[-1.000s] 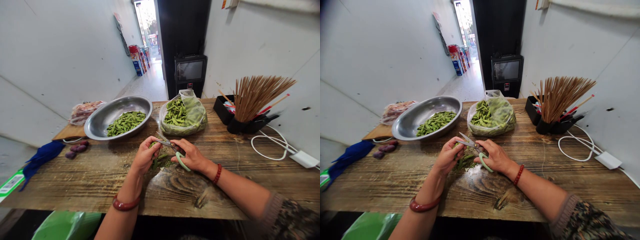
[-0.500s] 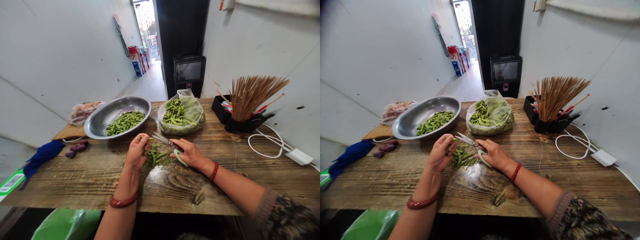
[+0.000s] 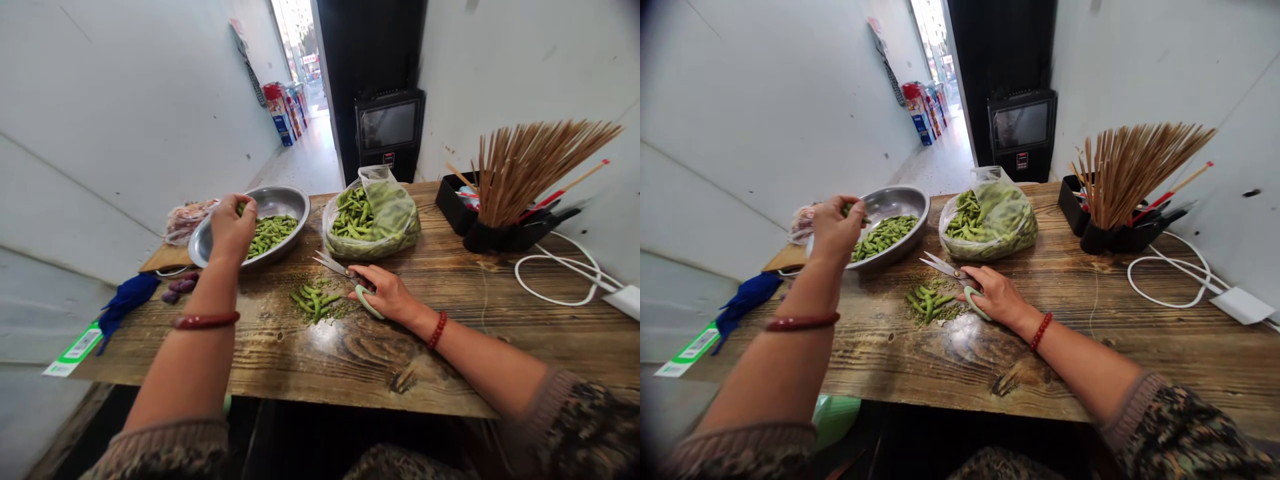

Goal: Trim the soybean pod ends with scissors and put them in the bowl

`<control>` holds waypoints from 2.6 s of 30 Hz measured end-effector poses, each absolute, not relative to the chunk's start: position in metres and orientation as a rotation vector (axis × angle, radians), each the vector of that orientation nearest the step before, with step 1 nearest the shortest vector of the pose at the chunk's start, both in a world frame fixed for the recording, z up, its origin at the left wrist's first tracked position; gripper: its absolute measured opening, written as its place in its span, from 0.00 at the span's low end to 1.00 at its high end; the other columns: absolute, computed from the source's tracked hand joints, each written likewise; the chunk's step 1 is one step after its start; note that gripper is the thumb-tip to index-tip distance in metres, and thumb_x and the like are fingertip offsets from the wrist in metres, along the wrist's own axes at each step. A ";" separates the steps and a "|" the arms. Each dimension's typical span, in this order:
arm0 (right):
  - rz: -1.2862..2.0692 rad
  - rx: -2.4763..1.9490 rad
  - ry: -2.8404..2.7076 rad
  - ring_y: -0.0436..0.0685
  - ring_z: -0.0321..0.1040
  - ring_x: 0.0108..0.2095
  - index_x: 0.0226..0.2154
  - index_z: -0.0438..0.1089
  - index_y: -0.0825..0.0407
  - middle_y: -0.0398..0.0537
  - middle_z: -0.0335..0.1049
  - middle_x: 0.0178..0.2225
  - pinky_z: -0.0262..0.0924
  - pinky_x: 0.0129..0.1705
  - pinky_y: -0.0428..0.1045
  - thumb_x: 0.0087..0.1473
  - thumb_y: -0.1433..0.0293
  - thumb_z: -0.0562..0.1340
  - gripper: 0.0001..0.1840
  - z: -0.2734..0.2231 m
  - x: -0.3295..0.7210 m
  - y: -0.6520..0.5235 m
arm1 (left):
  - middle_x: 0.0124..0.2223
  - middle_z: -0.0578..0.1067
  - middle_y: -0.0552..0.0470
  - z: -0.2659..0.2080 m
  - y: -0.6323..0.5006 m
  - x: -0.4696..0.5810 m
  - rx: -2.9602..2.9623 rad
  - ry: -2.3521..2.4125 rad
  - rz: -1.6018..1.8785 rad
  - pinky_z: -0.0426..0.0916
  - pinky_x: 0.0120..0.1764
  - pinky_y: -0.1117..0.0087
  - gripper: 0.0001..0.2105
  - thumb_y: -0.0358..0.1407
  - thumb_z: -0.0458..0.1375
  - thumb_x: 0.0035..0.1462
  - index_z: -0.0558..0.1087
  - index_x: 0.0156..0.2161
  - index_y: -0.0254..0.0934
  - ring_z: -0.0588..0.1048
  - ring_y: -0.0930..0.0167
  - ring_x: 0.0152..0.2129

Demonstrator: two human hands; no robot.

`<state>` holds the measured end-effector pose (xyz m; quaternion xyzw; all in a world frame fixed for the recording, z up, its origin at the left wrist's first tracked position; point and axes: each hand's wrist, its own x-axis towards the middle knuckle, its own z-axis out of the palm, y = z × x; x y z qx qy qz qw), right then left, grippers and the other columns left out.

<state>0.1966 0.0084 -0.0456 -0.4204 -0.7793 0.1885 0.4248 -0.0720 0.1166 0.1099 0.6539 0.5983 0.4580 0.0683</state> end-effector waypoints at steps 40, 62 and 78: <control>0.486 -1.106 -1.923 0.53 0.65 0.31 0.54 0.64 0.52 0.47 0.68 0.33 0.63 0.36 0.48 0.51 0.61 0.66 0.29 -0.044 0.196 0.011 | 0.24 0.69 0.53 0.004 0.054 -0.038 2.071 1.413 0.798 0.59 0.30 0.71 0.10 0.38 0.55 0.54 0.70 0.25 0.36 0.65 0.71 0.24; 0.510 -1.044 -2.037 0.55 0.65 0.35 0.57 0.61 0.53 0.50 0.68 0.38 0.63 0.38 0.50 0.49 0.60 0.68 0.35 -0.043 0.193 0.009 | 0.27 0.73 0.54 0.006 0.023 -0.017 1.026 0.969 1.065 0.53 0.15 0.83 0.13 0.35 0.67 0.44 0.74 0.37 0.33 0.66 0.82 0.16; 0.471 -1.030 -2.069 0.55 0.64 0.34 0.56 0.60 0.54 0.50 0.67 0.37 0.62 0.36 0.50 0.50 0.59 0.67 0.35 -0.040 0.194 0.009 | 0.24 0.75 0.53 0.000 0.024 -0.015 1.248 1.034 1.018 0.65 0.23 0.76 0.10 0.36 0.65 0.48 0.76 0.35 0.32 0.71 0.76 0.18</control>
